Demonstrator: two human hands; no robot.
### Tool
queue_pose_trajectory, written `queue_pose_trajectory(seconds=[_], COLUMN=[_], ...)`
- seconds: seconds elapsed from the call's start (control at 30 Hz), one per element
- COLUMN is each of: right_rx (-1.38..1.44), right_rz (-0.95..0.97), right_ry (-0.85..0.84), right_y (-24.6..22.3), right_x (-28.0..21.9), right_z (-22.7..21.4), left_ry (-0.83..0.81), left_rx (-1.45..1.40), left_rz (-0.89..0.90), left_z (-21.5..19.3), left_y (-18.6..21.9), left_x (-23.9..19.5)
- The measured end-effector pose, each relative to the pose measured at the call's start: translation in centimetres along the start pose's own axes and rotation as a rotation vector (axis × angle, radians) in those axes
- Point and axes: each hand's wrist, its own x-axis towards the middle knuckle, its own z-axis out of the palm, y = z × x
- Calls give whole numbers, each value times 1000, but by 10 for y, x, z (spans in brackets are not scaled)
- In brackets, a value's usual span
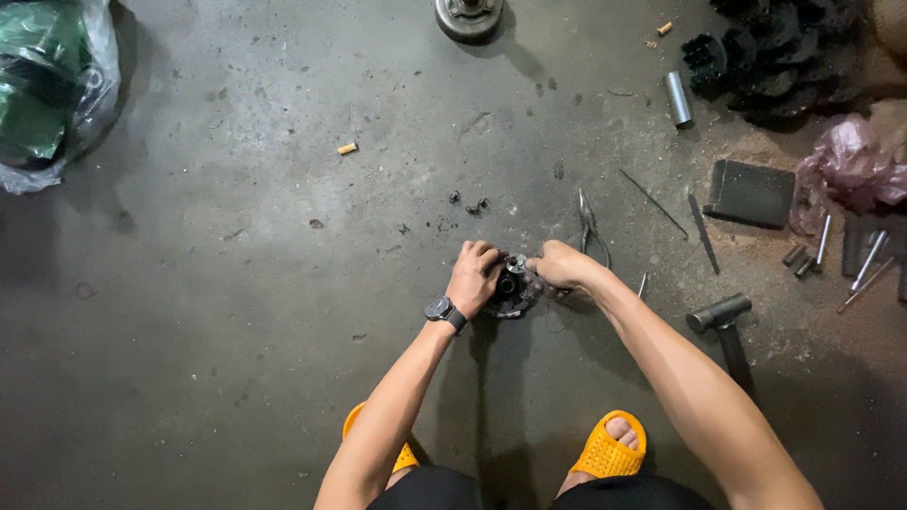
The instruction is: The person sits on the workshop floor assembling a small mechanical hub assembly. They fit components together by hand, press parts into place, pick up small pins and pieces from the floor, briefly reach into a parts bin at a nearby machine, and use pliers to work on the assembly.
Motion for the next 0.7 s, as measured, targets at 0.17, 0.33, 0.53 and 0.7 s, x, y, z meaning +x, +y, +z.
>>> queue_pose_trajectory(seconds=[0.17, 0.33, 0.53, 0.7], right_rx=[-30, -21, 203, 100], right_rz=[38, 48, -3, -193], right_ry=[9, 24, -67, 286], right_y=[-12, 6, 16, -10], right_x=[-17, -6, -10, -30], right_z=[1, 7, -1, 14], left_ry=[-5, 17, 23, -259], left_rx=[48, 28, 257, 491], left_rz=[26, 28, -2, -132], left_z=[2, 5, -22, -28], left_y=[-1, -1, 45, 68], left_x=[0, -1, -20, -32])
